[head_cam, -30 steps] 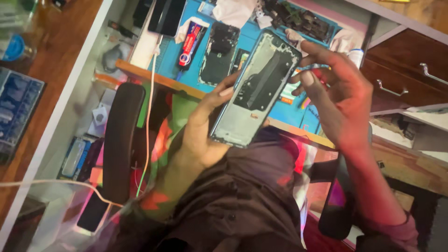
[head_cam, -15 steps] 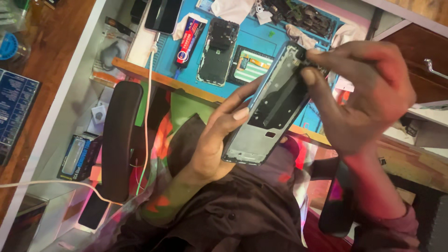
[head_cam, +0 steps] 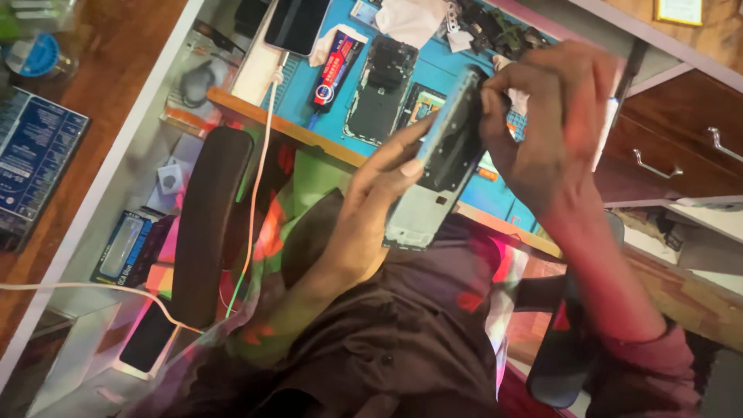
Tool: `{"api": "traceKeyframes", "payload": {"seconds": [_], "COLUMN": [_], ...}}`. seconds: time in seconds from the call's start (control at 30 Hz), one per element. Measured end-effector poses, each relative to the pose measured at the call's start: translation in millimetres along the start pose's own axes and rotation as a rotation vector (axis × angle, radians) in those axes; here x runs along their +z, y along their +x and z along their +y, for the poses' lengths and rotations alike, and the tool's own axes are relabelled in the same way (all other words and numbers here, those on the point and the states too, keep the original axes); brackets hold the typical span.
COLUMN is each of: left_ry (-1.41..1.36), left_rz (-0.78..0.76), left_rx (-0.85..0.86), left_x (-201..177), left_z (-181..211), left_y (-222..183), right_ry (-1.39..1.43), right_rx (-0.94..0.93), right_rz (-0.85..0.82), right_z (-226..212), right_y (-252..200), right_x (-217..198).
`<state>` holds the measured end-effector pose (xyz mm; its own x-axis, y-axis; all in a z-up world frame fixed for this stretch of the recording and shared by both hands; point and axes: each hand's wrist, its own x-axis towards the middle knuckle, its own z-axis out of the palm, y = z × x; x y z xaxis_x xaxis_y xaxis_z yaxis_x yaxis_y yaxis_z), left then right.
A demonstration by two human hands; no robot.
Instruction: The person applies adhesive tape to a smartphone battery and then handles the phone's metal frame, inspecting its interior surfaces. The work occurs at a cluttered electronics repair bench with tools and parts visible.
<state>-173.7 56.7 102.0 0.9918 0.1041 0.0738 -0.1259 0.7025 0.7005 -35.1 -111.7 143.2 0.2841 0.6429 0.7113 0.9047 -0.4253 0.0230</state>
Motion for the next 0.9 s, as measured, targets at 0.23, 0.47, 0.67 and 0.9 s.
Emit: {"api": "traceKeyframes", "payload": {"seconds": [0.23, 0.47, 0.67, 0.9], "left_ry": [-0.136, -0.402, -0.367, -0.479], "left_rz": [0.136, 0.059, -0.071, -0.191], "left_rx": [0.265, 0.24, 0.183, 0.018], "left_x": [-27, -30, -18, 10], "left_z": [35, 43, 11, 15], "left_y": [7, 6, -4, -16], "right_ry": [0.278, 0.255, 0.862, 0.585], "right_rx": [0.247, 0.079, 0.692, 0.365], "right_rz": [-0.167, -0.324, -0.303, -0.263], "right_z": [38, 13, 22, 22], "right_y": [-13, -39, -47, -19], "right_x": [90, 151, 160, 56]}}
